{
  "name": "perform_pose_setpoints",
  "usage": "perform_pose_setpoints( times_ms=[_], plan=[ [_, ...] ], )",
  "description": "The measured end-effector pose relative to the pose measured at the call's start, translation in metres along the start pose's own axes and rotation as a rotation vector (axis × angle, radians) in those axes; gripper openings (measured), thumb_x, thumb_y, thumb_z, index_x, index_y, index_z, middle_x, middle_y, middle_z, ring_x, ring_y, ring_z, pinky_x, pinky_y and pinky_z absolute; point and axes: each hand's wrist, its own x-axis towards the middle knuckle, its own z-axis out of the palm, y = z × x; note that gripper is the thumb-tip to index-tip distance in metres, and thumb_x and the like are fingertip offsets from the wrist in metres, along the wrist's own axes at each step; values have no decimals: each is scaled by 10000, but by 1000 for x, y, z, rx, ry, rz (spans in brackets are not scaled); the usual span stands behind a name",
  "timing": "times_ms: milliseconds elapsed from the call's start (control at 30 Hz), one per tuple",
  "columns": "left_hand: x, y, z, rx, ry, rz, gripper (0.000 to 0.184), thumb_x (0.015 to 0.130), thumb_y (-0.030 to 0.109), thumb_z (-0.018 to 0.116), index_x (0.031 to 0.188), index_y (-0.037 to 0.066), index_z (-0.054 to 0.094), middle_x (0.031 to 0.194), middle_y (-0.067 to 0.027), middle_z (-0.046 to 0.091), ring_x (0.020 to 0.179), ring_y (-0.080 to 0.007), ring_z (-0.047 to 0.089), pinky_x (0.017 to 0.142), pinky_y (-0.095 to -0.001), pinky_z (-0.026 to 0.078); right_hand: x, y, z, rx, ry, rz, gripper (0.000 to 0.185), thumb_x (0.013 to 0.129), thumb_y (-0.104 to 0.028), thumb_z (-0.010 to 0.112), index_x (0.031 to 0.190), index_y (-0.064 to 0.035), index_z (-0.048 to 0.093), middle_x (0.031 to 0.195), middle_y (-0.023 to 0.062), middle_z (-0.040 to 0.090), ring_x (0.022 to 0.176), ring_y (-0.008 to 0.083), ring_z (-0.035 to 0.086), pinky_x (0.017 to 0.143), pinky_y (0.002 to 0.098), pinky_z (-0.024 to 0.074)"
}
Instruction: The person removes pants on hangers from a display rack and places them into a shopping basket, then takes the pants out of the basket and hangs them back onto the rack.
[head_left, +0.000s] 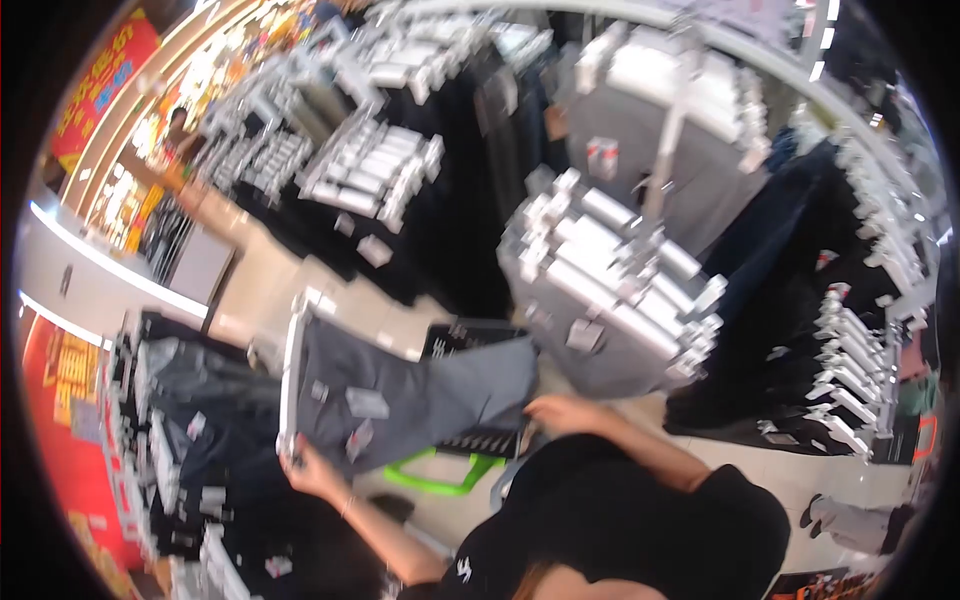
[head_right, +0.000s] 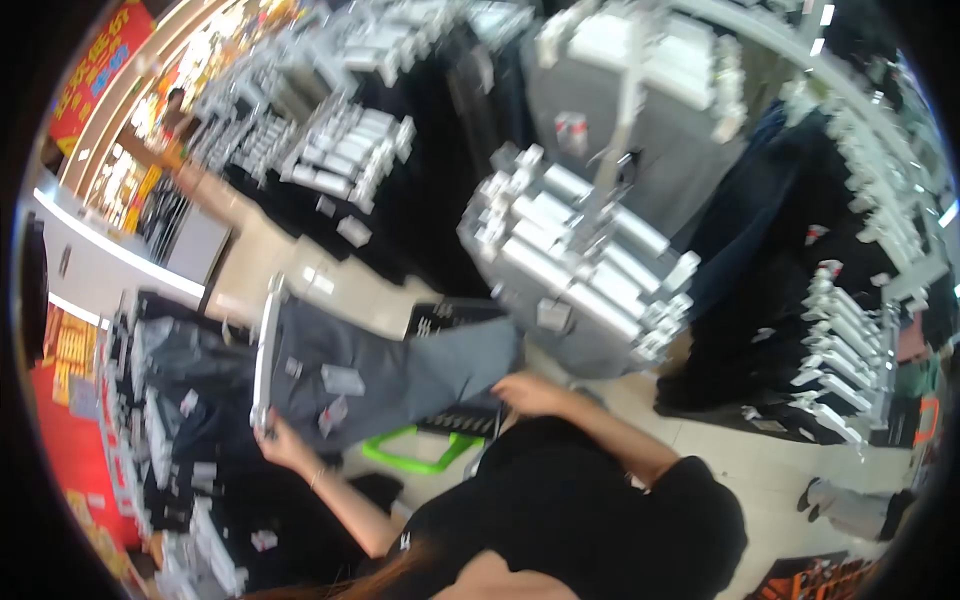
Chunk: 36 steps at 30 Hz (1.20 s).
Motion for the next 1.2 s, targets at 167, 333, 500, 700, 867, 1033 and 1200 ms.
perform_pose_setpoints(
  times_ms=[167,333,500,700,867,1033,1200],
  plan=[
    [-20,-57,32,-100,-21,-117,235,749,74,651,934,-53,579,865,-98,610,764,-149,551,714,-287,433,-55,7,-30,-104,189,256,213,834,-136,477,979,5,543,918,178,587,856,311,569,744,350,443],
    [-52,-98,62,-110,-77,-209,289,760,97,648,978,-71,558,865,-109,602,766,-159,545,729,-283,434,-64,-10,-26,-54,327,418,222,832,-129,496,1012,0,519,918,177,585,864,278,580,742,327,444],
    [-100,-120,95,-91,-187,-396,307,751,80,638,983,-98,544,931,-164,604,811,-223,573,754,-322,441,-76,-7,-13,-73,192,425,234,816,-126,514,1009,6,514,911,186,591,835,292,586,724,337,453],
    [-165,-140,139,-195,-169,-612,332,775,111,623,1019,-92,527,976,-176,586,861,-232,560,781,-334,429,-91,-15,-9,-125,297,514,250,814,-128,516,1030,-3,515,913,183,592,819,296,585,712,339,456],
    [-234,-204,166,-272,-406,-804,366,812,188,584,1084,-41,499,1012,-130,565,903,-200,524,816,-310,406,-98,-26,-4,-138,322,592,247,838,-128,500,1058,-16,500,955,151,584,874,248,575,742,307,450],
    [-281,-258,179,-275,-273,-1673,325,836,129,380,1117,-9,469,1091,-124,526,930,-249,538,809,-404,421,-120,-40,-8,3,441,679,264,838,-145,505,1061,-4,510,969,151,572,896,236,559,777,304,435],
    [-318,-297,192,-212,-695,-1831,436,839,245,325,1234,65,366,1177,-91,442,957,-193,506,832,-423,355,-164,-37,-37,-223,1044,663,327,860,-108,491,1163,-7,419,1105,128,512,965,215,517,850,314,394]
  ],
)
